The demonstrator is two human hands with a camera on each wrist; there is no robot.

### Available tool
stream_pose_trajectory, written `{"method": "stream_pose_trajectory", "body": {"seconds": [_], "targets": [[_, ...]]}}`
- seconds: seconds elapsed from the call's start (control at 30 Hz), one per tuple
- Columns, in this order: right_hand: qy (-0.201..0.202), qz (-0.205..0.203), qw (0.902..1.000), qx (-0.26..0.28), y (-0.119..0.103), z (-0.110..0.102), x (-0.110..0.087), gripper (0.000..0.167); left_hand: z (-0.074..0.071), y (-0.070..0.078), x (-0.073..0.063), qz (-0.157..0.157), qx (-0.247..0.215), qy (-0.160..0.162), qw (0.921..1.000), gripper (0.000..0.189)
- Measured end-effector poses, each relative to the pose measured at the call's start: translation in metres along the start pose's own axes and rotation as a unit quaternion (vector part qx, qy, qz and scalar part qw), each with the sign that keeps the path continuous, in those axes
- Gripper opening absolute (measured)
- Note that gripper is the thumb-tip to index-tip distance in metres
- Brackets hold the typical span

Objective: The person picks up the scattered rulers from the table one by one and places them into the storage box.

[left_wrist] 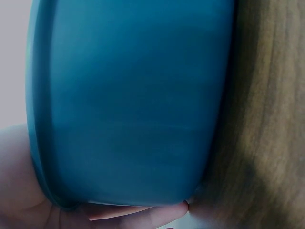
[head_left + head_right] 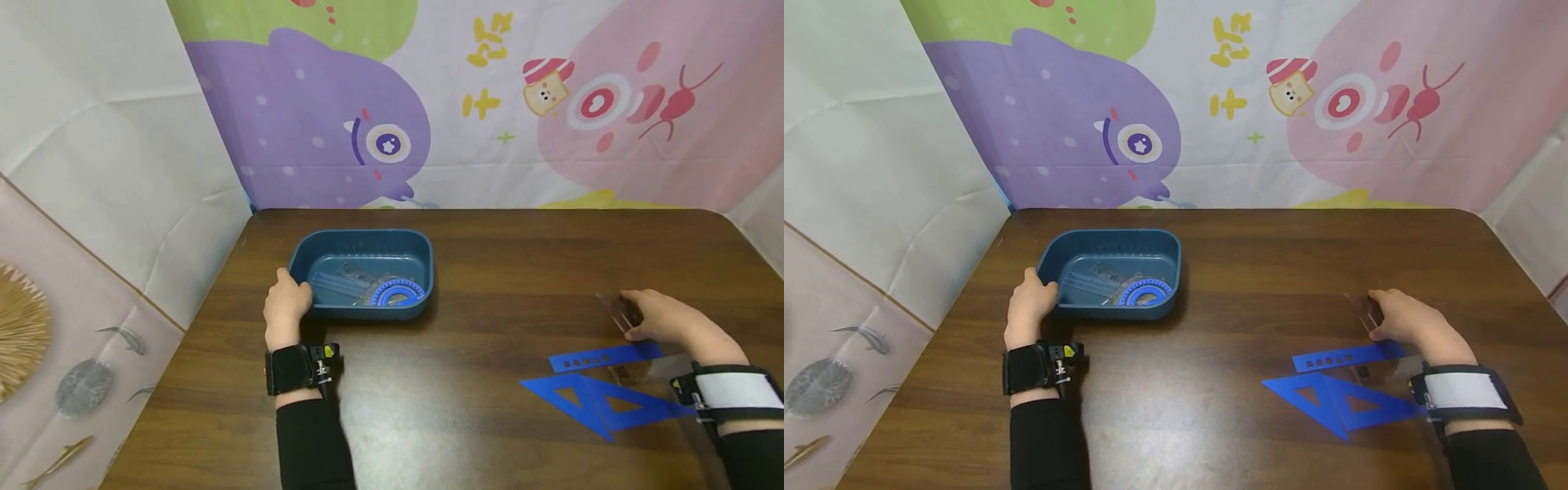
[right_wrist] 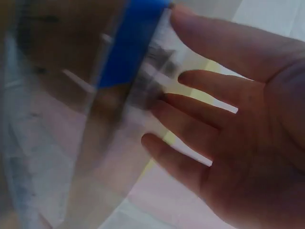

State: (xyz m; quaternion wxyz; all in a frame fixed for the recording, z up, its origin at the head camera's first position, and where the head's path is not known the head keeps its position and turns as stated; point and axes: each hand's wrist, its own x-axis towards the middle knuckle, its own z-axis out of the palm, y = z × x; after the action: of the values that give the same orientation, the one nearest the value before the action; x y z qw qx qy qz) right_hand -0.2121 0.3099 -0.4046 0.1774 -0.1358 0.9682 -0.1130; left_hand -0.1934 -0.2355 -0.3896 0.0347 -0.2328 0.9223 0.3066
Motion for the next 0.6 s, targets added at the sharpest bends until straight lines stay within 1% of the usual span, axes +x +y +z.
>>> {"method": "stream_pose_trajectory", "body": {"seconds": [0.1,0.17,0.27,0.43,0.53,0.6], "targets": [[0.000,0.008,1.0000,-0.004,0.003,0.003,-0.001,0.073,0.000,0.000,0.001,0.001,0.002,0.000,1.0000,0.059],[0.008,0.012,0.9999,-0.008,0.002,0.003,-0.002,0.071,0.000,0.000,0.000,0.001,0.001,0.001,1.0000,0.060],[0.021,0.017,0.9996,-0.008,0.001,0.002,-0.003,0.071,0.000,0.000,0.000,0.001,0.001,0.002,1.0000,0.060],[0.044,0.037,0.9983,-0.009,-0.005,0.001,-0.004,0.074,0.000,-0.001,0.000,0.003,0.002,0.001,1.0000,0.059],[0.056,0.035,0.9978,0.001,-0.009,0.000,-0.007,0.071,0.000,-0.001,0.000,0.004,0.001,0.001,1.0000,0.059],[0.068,0.029,0.9972,0.004,-0.013,0.000,-0.009,0.065,0.000,-0.001,0.000,0.004,0.000,0.001,1.0000,0.059]]}}
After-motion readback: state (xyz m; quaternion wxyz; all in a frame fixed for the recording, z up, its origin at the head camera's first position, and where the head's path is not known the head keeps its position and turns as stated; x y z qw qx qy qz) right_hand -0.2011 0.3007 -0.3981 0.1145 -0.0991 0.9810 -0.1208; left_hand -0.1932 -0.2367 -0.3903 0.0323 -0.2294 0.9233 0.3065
